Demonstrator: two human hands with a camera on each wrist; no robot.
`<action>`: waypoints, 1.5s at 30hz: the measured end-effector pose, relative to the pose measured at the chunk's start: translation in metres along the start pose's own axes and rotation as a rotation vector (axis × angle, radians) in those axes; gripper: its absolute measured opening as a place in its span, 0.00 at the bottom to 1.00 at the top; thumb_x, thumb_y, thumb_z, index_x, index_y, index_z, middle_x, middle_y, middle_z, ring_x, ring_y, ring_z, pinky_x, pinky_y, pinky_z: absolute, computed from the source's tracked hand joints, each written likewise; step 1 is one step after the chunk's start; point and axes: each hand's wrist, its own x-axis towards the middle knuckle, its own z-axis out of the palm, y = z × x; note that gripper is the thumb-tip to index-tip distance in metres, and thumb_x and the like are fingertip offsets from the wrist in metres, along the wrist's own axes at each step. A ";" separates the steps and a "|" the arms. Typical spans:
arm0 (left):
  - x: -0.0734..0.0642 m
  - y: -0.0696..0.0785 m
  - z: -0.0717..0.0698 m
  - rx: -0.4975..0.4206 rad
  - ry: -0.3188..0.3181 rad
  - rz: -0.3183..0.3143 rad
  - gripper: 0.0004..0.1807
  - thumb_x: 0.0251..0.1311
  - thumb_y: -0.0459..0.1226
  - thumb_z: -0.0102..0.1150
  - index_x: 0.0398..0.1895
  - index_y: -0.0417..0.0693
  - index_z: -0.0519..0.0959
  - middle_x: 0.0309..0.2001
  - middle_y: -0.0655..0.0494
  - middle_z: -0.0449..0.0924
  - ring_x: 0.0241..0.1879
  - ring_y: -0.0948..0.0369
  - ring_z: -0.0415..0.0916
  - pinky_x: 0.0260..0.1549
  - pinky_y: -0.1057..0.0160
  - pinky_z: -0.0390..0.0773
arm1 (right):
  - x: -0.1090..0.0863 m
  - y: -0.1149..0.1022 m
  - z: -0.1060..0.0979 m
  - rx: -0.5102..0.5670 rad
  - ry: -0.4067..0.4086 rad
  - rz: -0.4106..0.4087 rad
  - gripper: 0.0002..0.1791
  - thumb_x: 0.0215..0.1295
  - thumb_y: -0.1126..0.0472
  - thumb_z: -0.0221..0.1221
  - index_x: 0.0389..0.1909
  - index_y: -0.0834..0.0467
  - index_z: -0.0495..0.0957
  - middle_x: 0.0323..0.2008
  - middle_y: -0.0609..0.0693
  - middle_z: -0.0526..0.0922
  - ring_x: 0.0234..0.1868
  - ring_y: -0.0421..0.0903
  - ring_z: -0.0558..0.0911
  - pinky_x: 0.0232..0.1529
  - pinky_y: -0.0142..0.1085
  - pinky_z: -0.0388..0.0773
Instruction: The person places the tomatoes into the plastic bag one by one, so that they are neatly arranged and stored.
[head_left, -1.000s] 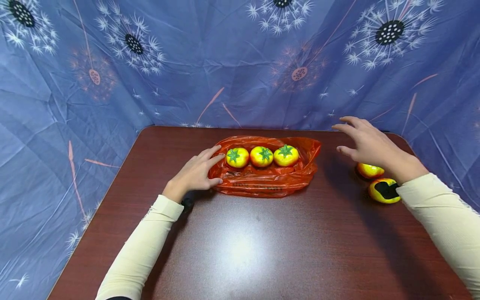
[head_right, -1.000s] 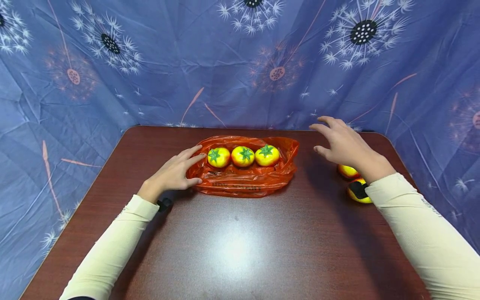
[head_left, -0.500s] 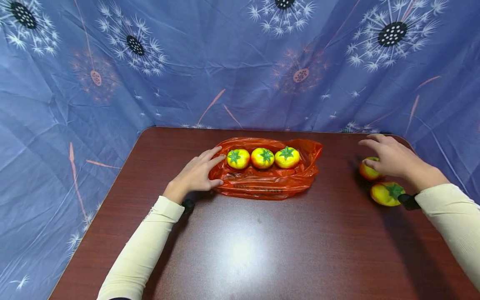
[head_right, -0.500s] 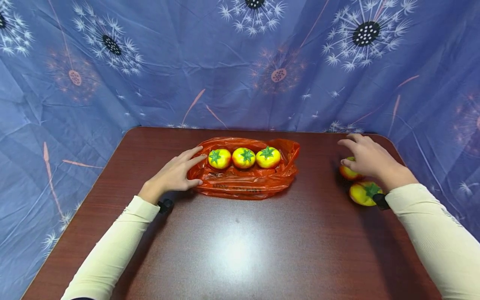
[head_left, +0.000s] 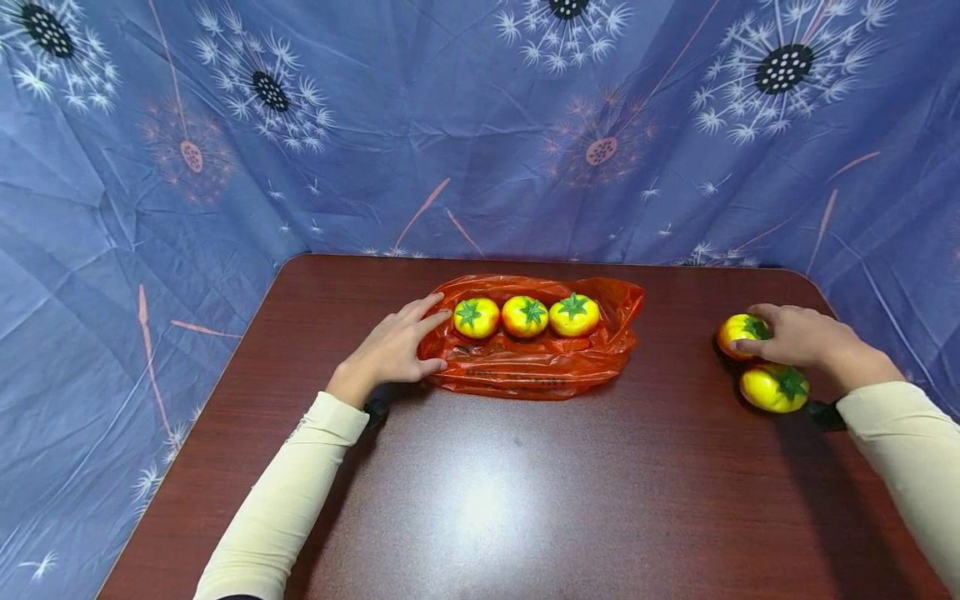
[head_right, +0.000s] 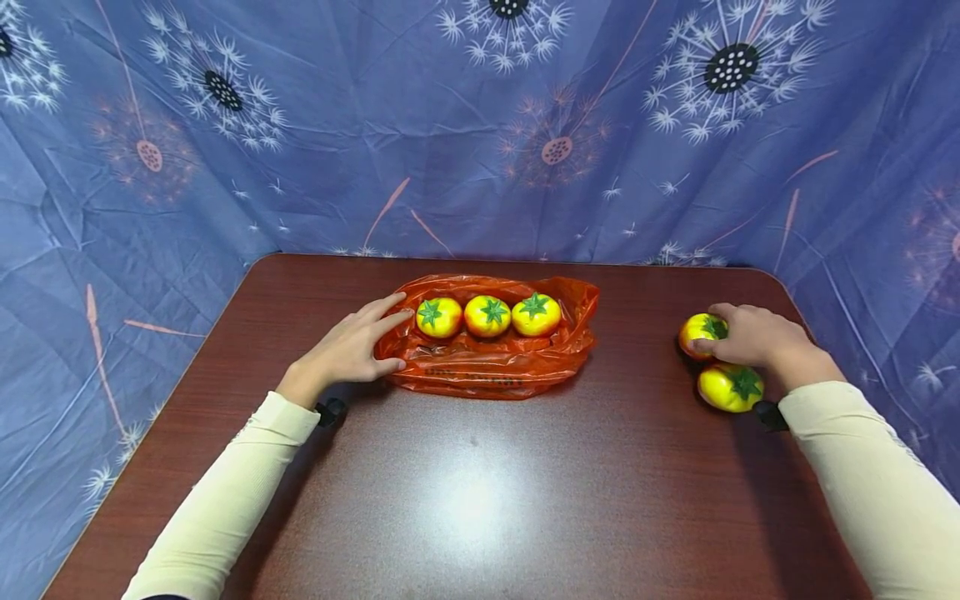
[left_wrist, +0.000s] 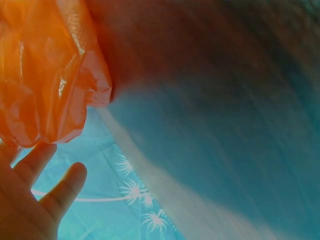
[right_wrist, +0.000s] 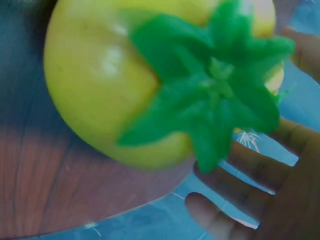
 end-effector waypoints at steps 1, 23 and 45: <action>0.000 0.000 0.000 0.000 -0.001 -0.001 0.43 0.55 0.55 0.65 0.73 0.50 0.66 0.79 0.51 0.51 0.76 0.48 0.55 0.66 0.39 0.67 | 0.000 0.000 0.001 0.006 -0.005 0.010 0.48 0.64 0.32 0.54 0.67 0.71 0.62 0.58 0.79 0.71 0.54 0.74 0.74 0.44 0.63 0.74; -0.001 0.000 -0.003 -0.004 0.010 0.000 0.43 0.54 0.54 0.65 0.73 0.50 0.66 0.79 0.49 0.52 0.76 0.47 0.56 0.65 0.38 0.67 | 0.010 -0.003 0.009 0.081 0.063 -0.006 0.42 0.65 0.43 0.60 0.67 0.71 0.61 0.58 0.81 0.70 0.57 0.78 0.71 0.53 0.69 0.69; -0.002 0.000 0.000 -0.002 0.029 0.005 0.43 0.53 0.55 0.65 0.73 0.51 0.66 0.79 0.50 0.52 0.76 0.49 0.55 0.63 0.40 0.70 | 0.013 -0.004 0.017 0.148 0.062 -0.023 0.43 0.59 0.51 0.66 0.70 0.67 0.59 0.61 0.81 0.67 0.60 0.79 0.67 0.59 0.70 0.65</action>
